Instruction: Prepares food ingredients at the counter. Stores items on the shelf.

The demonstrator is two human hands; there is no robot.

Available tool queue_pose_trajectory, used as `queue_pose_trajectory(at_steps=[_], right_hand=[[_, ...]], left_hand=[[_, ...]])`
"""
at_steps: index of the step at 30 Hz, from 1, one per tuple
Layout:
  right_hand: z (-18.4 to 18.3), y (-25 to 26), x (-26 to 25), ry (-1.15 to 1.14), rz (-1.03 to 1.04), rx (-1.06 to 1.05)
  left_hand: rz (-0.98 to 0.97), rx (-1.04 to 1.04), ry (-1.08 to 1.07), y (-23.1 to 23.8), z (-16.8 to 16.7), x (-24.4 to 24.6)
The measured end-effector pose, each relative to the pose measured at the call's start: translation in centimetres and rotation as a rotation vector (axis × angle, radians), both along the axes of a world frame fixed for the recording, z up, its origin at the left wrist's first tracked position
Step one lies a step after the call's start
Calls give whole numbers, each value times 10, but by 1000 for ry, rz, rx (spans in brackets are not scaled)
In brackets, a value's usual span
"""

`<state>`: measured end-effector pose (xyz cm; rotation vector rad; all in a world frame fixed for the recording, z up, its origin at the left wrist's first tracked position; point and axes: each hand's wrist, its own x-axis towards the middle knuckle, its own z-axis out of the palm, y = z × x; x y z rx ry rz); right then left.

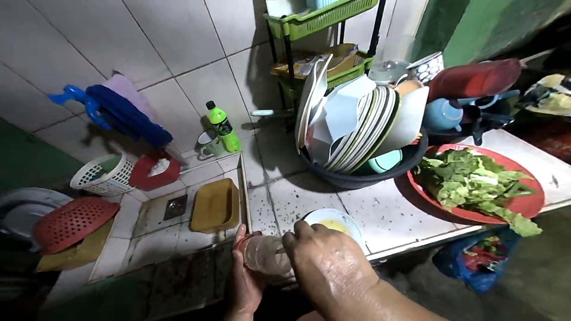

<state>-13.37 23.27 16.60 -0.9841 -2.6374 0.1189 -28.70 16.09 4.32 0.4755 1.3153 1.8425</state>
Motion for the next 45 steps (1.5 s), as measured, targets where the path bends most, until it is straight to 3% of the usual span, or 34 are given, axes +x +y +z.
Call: queue_pose_trajectory(at_steps=[7,10,15,21,35,45], right_hand=[[-6,8,9,-32,-53,-136],[-18,8,8,62,-44,-126],[-50,12,16,205,-54,-313],[-75,8,24,326,-79,-264],[-70,2,69,240,-170,-248],[-76,12,102,267,-279,-374]], left_hand=[[7,68,80,-1,-5,-3],[-20,77,74,-3,-4,-5],[3,84,103,-9,-5,-10],[-8,155,67,-16,-8,-4],[-80,88,-129,-20,-32,-5],[-104,48,-52,3,-34,0]])
